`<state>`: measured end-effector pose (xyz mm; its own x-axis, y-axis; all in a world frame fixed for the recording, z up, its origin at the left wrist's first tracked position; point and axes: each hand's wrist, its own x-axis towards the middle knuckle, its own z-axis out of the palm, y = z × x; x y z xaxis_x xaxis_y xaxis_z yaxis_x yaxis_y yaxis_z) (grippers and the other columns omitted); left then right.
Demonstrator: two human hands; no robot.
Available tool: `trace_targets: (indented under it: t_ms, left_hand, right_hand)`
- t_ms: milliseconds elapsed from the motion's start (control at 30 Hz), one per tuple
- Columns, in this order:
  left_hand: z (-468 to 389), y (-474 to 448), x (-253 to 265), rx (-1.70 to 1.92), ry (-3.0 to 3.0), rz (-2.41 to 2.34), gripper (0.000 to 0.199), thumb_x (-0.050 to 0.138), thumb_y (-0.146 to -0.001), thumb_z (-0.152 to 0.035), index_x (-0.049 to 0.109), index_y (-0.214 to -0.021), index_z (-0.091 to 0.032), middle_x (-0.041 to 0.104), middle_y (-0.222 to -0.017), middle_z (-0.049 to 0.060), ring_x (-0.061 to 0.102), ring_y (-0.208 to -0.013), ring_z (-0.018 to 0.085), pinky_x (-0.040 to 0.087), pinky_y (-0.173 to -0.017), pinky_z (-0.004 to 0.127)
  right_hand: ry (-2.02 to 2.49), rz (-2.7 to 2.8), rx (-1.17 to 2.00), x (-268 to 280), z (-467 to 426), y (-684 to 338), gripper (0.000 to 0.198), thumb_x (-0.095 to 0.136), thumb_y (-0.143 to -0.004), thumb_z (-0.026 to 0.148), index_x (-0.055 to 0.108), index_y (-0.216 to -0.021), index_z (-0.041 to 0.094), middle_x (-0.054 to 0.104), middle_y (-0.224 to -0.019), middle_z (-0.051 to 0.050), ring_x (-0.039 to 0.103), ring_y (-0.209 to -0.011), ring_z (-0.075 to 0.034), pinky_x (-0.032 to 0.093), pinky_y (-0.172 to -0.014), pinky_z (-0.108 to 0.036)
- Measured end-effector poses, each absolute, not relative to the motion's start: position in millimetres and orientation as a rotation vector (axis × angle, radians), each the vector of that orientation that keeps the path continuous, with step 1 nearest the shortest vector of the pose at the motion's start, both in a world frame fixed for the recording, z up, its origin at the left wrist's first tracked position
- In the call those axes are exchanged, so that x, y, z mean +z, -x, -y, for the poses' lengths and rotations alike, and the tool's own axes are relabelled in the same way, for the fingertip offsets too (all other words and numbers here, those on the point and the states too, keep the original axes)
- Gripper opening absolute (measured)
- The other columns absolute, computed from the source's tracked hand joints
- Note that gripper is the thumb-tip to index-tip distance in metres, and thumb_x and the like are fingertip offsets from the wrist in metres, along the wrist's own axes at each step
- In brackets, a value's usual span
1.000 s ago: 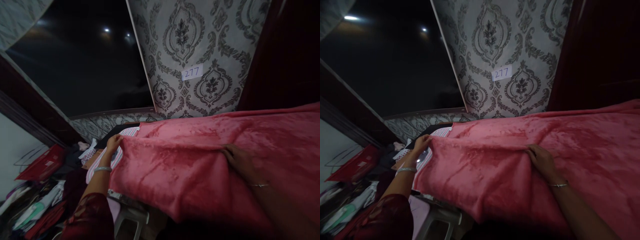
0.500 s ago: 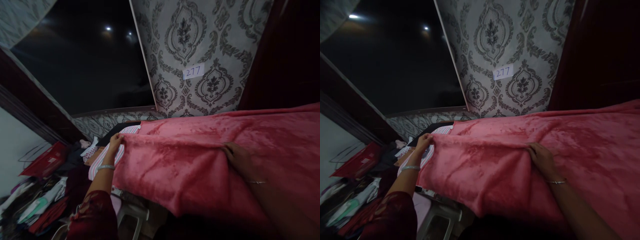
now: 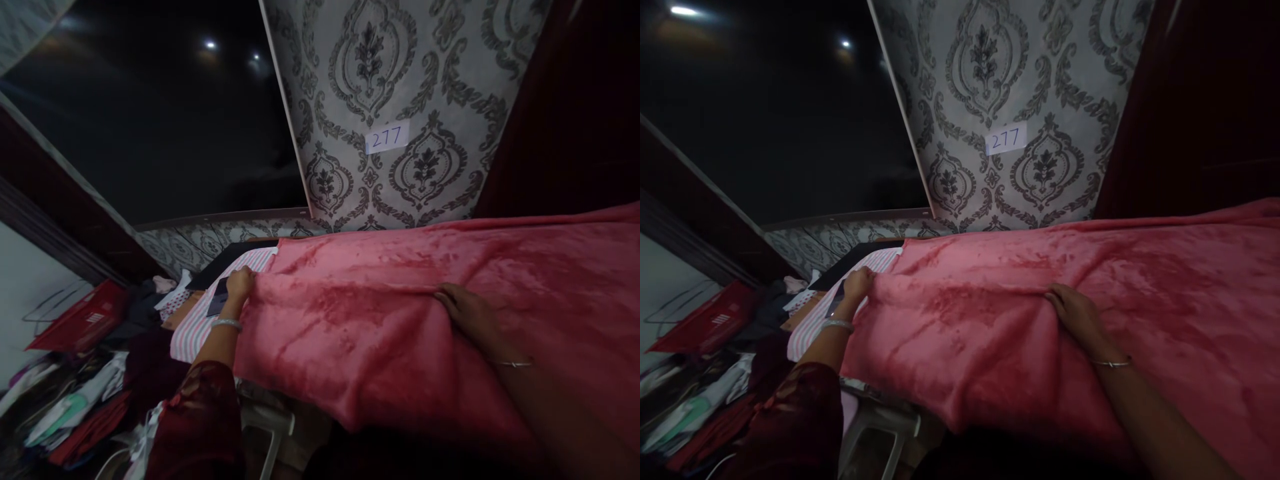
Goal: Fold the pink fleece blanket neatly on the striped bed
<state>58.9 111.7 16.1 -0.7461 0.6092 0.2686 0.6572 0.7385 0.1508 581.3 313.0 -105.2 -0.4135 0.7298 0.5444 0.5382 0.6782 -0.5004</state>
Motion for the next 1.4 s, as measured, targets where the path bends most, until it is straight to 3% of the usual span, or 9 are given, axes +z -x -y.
trace_targets:
  t_ms: [267, 433, 600, 733, 867, 1000, 1400]
  left_hand:
    - [-127.2, -76.5, 12.6, -0.129, 1.064, 2.680, 0.028, 0.052, -0.089, -0.024, 0.068, -0.106, -0.008, 0.072, -0.106, 0.026, 0.062, -0.114, 0.037, 0.050, -0.088, 0.042]
    - [-147.7, -104.7, 28.1, -0.260, 1.192, 2.538, 0.037, 0.037, -0.095, -0.019, 0.064, -0.115, -0.004, 0.062, -0.122, 0.032, 0.057, -0.118, 0.039, 0.048, -0.092, 0.051]
    - [-208.8, -214.4, 17.8, -0.431, 1.886, 2.214, 0.036, 0.044, -0.094, -0.018, 0.065, -0.123, -0.013, 0.066, -0.127, 0.017, 0.059, -0.121, 0.028, 0.045, -0.106, 0.043]
    - [-244.3, -334.2, -12.1, -0.509, 2.368, 1.893, 0.035, 0.055, -0.092, -0.020, 0.065, -0.125, -0.019, 0.069, -0.126, 0.009, 0.062, -0.116, 0.021, 0.049, -0.103, 0.033]
    - [-255.0, -395.6, -34.2, -0.547, 2.500, 1.760, 0.023, 0.051, -0.096, -0.021, 0.069, -0.110, -0.018, 0.071, -0.111, 0.011, 0.066, -0.103, 0.023, 0.052, -0.092, 0.035]
    - [-260.3, -392.2, -53.8, -0.557, 2.481, 1.722, 0.023, 0.044, -0.097, -0.018, 0.066, -0.091, -0.017, 0.070, -0.094, 0.013, 0.065, -0.091, 0.026, 0.051, -0.083, 0.038]
    - [-261.9, -376.4, -53.3, -0.855, 2.301, 1.572, 0.031, 0.036, -0.099, -0.033, 0.054, -0.076, -0.025, 0.063, -0.074, 0.003, 0.063, -0.072, 0.021, 0.048, -0.066, 0.032]
  right_hand:
    - [1.004, 2.142, 0.346, -112.2, -320.6, -579.0, 0.029, 0.048, -0.091, 0.041, 0.070, -0.092, 0.023, 0.076, -0.094, -0.009, 0.071, -0.084, -0.026, 0.054, -0.072, -0.035]
    - [0.995, 2.179, 0.366, -106.4, -317.8, -577.6, 0.025, 0.048, -0.092, 0.036, 0.067, -0.083, 0.023, 0.074, -0.084, -0.007, 0.069, -0.076, -0.023, 0.050, -0.067, -0.031]
    - [1.012, 2.186, 0.402, -94.1, -312.4, -573.6, 0.021, 0.051, -0.093, 0.030, 0.067, -0.083, 0.021, 0.073, -0.086, -0.007, 0.068, -0.079, -0.022, 0.049, -0.071, -0.030]
    - [0.984, 2.131, 0.452, -90.2, -311.6, -569.8, 0.017, 0.054, -0.092, 0.025, 0.070, -0.090, 0.020, 0.075, -0.094, -0.008, 0.068, -0.087, -0.022, 0.050, -0.079, -0.031]
    - [0.921, 2.059, 0.498, -88.1, -309.0, -566.3, 0.015, 0.056, -0.094, 0.021, 0.071, -0.094, 0.020, 0.075, -0.097, -0.007, 0.067, -0.091, -0.021, 0.050, -0.083, -0.031]
    - [0.853, 2.000, 0.494, -84.9, -310.5, -562.8, 0.014, 0.057, -0.094, 0.018, 0.071, -0.096, 0.021, 0.074, -0.098, -0.006, 0.066, -0.092, -0.020, 0.050, -0.087, -0.033]
    - [0.904, 1.723, 0.338, -78.8, -323.7, -574.8, 0.019, 0.050, -0.097, 0.015, 0.067, -0.092, 0.020, 0.067, -0.092, -0.006, 0.059, -0.090, -0.020, 0.047, -0.086, -0.034]
